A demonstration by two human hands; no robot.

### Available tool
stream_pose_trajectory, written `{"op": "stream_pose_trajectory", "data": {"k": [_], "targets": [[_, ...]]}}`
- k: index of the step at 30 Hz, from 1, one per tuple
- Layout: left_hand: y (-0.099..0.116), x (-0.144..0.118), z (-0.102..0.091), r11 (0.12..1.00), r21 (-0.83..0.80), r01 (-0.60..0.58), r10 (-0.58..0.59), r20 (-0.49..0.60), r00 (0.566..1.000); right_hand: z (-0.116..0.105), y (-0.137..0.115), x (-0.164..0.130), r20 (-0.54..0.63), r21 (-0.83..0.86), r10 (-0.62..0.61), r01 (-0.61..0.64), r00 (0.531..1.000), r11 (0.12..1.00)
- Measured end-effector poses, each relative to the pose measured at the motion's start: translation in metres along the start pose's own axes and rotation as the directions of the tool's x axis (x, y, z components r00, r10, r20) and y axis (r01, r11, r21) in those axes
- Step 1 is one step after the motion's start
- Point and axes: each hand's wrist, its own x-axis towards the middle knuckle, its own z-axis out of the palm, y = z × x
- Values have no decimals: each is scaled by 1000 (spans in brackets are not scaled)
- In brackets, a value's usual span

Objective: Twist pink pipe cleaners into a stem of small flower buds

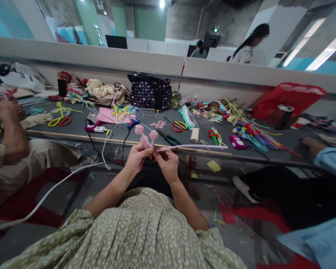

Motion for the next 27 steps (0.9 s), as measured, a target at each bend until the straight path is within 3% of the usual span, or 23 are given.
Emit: {"op": "stream_pose_trajectory", "data": {"k": [5,9,11,13,16,18,27], "targets": [[2,-5,3,998,32,-60,61,-21,998,-1,-6,-5,-4,-146,-154,152,988,978],[1,-6,3,993,67,-92,95,-50,994,-1,-8,-4,8,-151,-203,202,979,968],[0,-4,2,995,64,-75,77,-34,996,-1,-6,-1,-14,-116,-152,149,988,982],[-1,-3,1,997,58,-51,51,-3,999,-1,-4,2,-2,-12,-20,20,1000,1000],[-2,0,-1,998,53,-23,20,40,999,-1,-1,6,82,185,190,-202,978,962],[-2,2,-1,998,57,-17,14,43,999,-1,0,8,106,249,247,-266,963,931],[6,16,4,989,134,-68,73,-33,997,3,1,19,-6,107,49,-48,999,993]]}}
